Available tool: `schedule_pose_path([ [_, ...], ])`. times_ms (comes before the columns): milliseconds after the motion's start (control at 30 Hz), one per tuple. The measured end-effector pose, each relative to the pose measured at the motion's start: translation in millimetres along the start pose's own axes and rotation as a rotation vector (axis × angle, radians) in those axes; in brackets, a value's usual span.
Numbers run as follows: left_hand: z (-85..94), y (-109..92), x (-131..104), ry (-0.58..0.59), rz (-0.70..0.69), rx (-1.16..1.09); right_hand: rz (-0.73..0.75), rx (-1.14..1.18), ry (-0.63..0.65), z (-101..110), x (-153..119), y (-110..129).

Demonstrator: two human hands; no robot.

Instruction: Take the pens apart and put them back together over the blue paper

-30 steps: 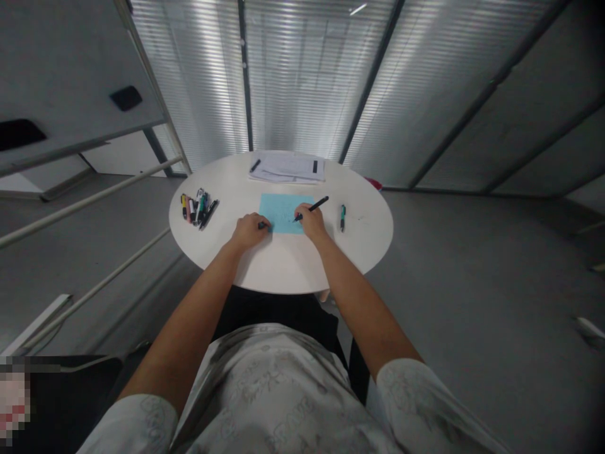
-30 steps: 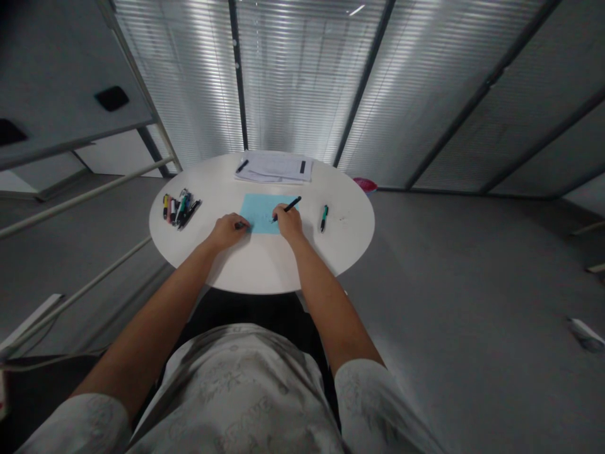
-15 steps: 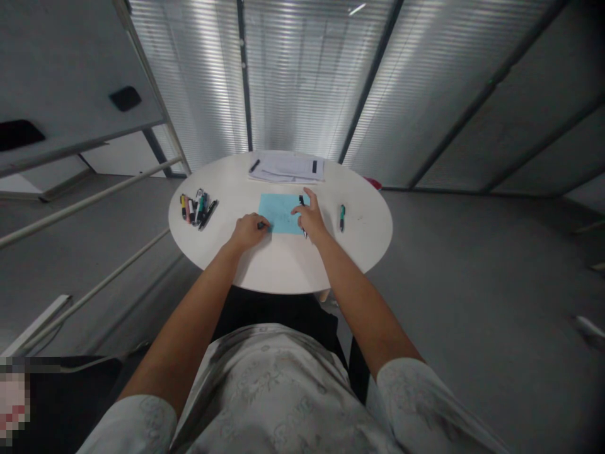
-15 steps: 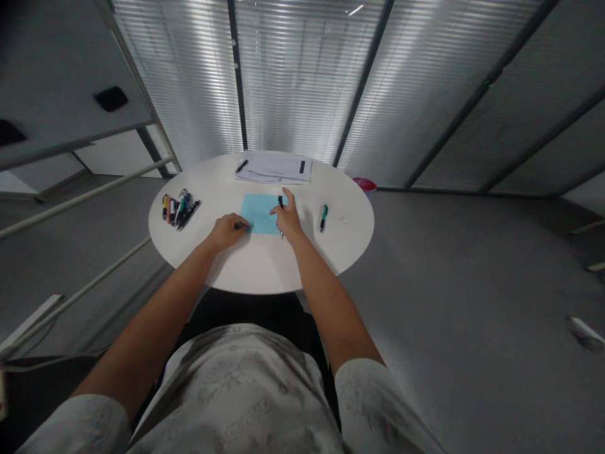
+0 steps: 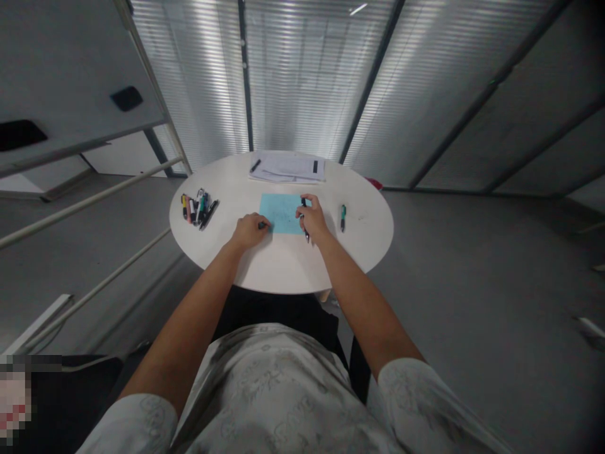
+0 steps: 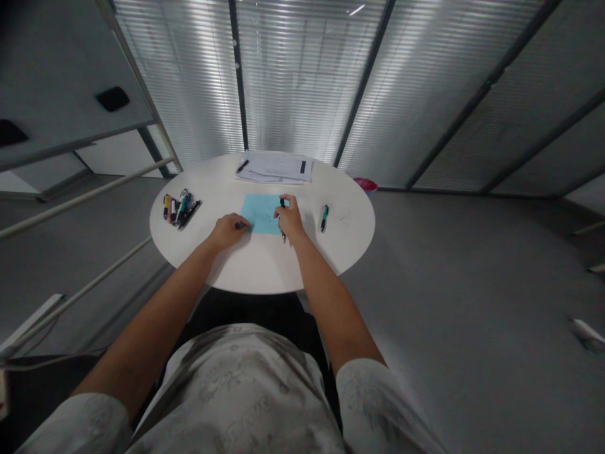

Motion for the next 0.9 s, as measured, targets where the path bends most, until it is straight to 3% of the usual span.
schedule_pose_path([
  [233,0.5,0,0,0.006,0.023,-0.004,0.046,-0.160,-0.139,5,2,4],
  [467,2.3,-1,0,0.016,0.007,0.003,0.078,-0.668,-0.386,33,5,5],
  [600,2.7,-1,0,0.017,0.007,0.008,0.047,-0.865,-0.430,46,7,3],
  [900,2.4,-1,0,0.015,0.019,-0.010,0.032,-1.012,-0.527,64,10,-2],
])
Point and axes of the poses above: each hand's wrist, its own x-axis towards the middle knuckle, its own z-axis out of the back of the hand, y = z × x, the point moved 1 cm from there along x, towards the middle knuckle, and after that the axes turned 7 degrees about -z, right-handed, at the moved point
